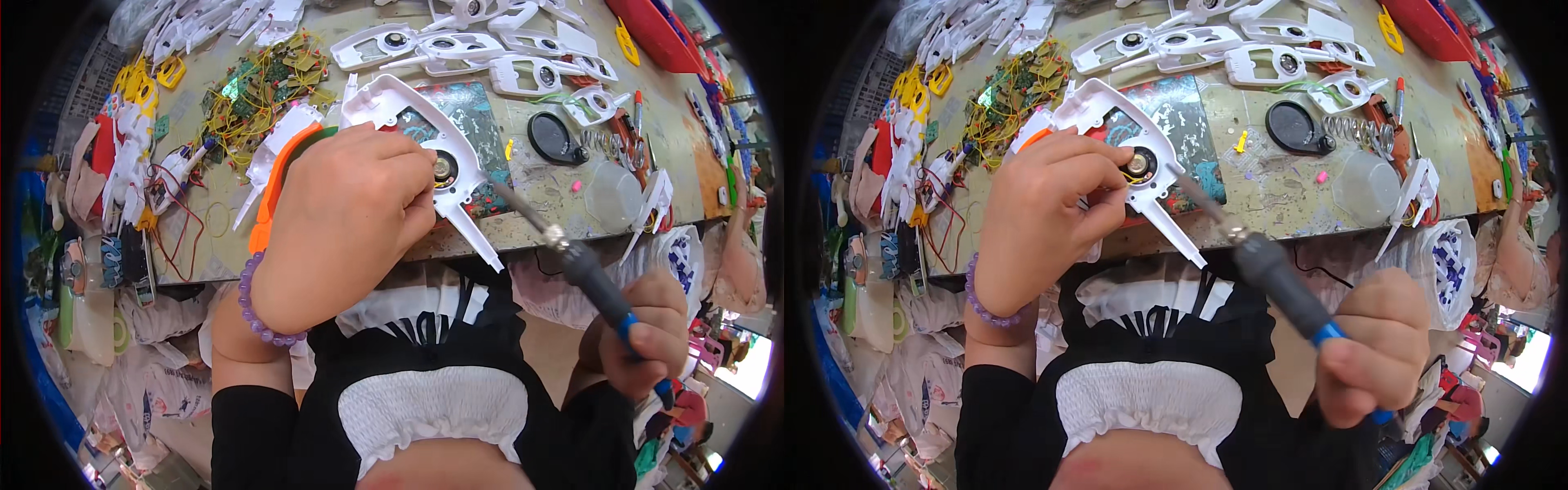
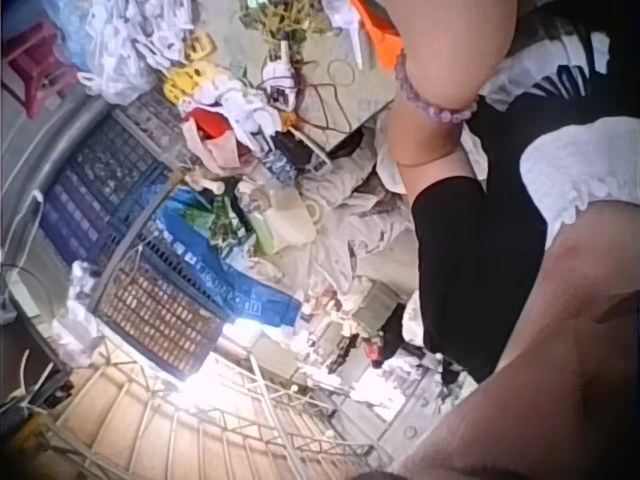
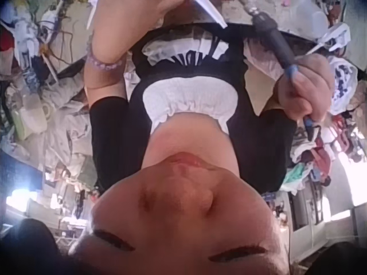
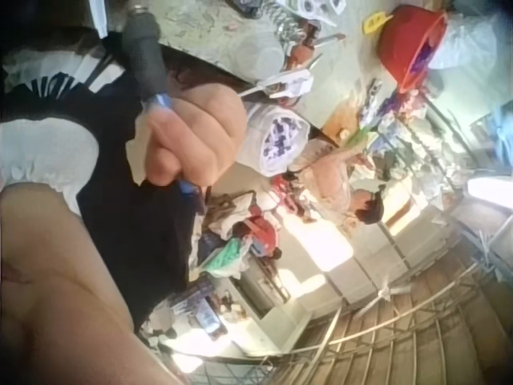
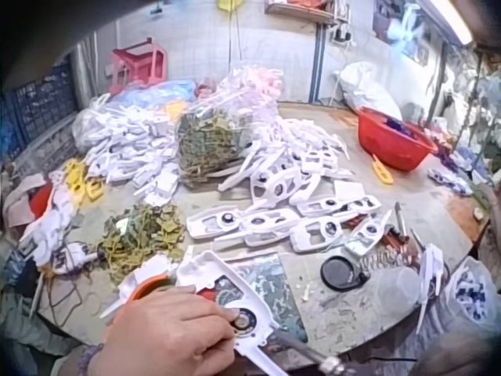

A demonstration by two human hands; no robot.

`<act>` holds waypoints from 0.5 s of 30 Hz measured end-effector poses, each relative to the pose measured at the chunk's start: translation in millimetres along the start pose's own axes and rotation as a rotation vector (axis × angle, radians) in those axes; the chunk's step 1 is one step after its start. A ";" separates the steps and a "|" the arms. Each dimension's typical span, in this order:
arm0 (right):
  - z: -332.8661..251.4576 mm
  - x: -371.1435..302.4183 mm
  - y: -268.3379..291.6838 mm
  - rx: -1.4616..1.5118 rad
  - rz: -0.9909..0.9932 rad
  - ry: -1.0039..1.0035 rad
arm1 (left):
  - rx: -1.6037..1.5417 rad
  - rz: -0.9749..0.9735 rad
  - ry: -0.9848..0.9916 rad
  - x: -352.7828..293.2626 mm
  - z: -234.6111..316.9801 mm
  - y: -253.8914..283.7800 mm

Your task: The person is soldering electronic components onto a circuit board and assembling toy parts.

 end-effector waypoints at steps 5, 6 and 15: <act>16.4 -31.9 26.3 -0.023 0.246 -0.172 | 0.015 -0.003 -0.009 -0.2 -0.7 0.1; 21.3 -37.8 31.2 -0.016 0.310 -0.237 | 0.025 -0.004 -0.015 -0.6 -0.9 0.3; 41.7 -63.9 45.3 -0.062 0.481 -0.306 | 0.050 0.028 -0.205 -7.6 30.3 14.2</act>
Point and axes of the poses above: each hand's wrist, its own x-axis towards the middle knuckle, its own y-axis out of the back of the hand, z = x × y, the point moved 8 cm from there along x, towards the middle knuckle, and after that the axes turned 8 degrees about -x, right-handed, at the moved point
